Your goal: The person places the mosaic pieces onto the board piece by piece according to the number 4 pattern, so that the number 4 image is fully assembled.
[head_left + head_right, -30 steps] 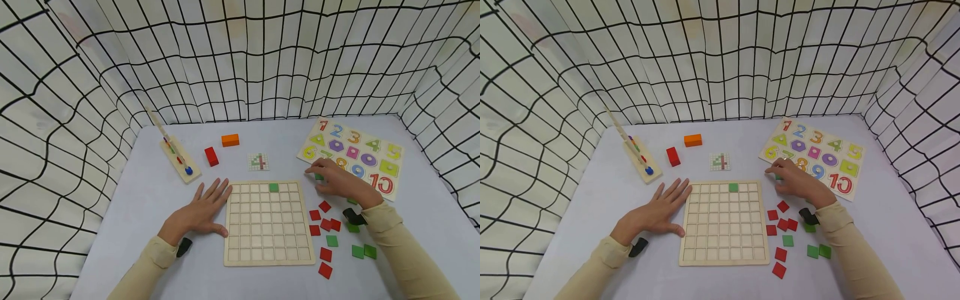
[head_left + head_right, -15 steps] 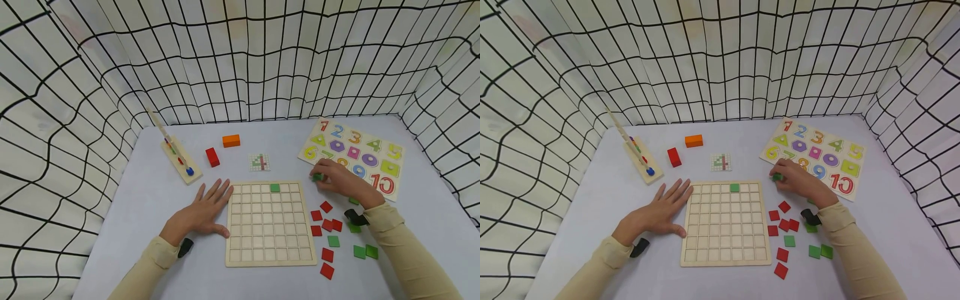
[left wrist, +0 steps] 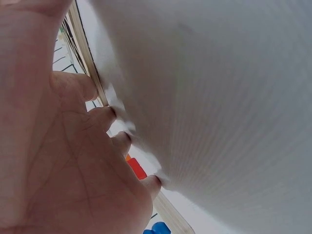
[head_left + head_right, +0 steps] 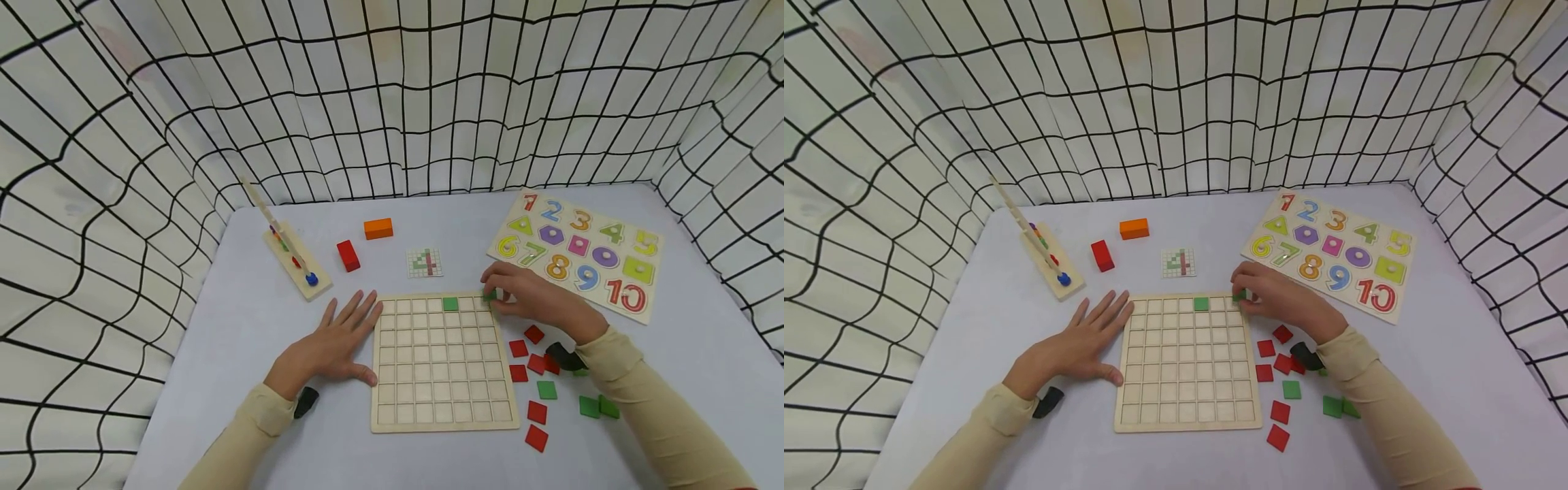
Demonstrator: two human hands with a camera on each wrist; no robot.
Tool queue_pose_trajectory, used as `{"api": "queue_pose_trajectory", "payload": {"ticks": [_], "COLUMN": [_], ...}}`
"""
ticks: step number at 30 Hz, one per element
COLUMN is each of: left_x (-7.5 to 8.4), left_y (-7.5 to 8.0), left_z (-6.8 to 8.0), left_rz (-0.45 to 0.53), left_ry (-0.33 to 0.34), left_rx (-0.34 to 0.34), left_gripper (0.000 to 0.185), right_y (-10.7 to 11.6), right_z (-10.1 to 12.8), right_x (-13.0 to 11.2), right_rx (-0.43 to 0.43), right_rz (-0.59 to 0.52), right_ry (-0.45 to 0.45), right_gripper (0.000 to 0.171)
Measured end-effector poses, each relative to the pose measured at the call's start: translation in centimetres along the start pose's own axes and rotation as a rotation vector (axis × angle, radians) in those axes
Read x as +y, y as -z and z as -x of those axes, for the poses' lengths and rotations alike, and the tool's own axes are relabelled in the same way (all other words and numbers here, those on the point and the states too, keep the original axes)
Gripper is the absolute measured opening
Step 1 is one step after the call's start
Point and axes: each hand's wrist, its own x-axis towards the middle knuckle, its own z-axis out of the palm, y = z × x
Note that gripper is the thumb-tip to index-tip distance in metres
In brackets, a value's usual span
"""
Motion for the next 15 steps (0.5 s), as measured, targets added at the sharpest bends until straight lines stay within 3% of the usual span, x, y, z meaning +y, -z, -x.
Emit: {"api": "queue_pose_trajectory", "payload": {"ticks": [15], "left_x": [0.2], "left_y": [0.1], "left_z": [0.1], "left_rz": [0.002], "left_ry": [0.004], "left_rx": [-0.006], "left_gripper": [0.133], "right_y": [-1.6], "right_z": [-2.5], "right_x": [-2.4], "right_rx": [-0.031], "right_rz": [-0.026], "right_ry": [0.131], "right_gripper": [0.01]}}
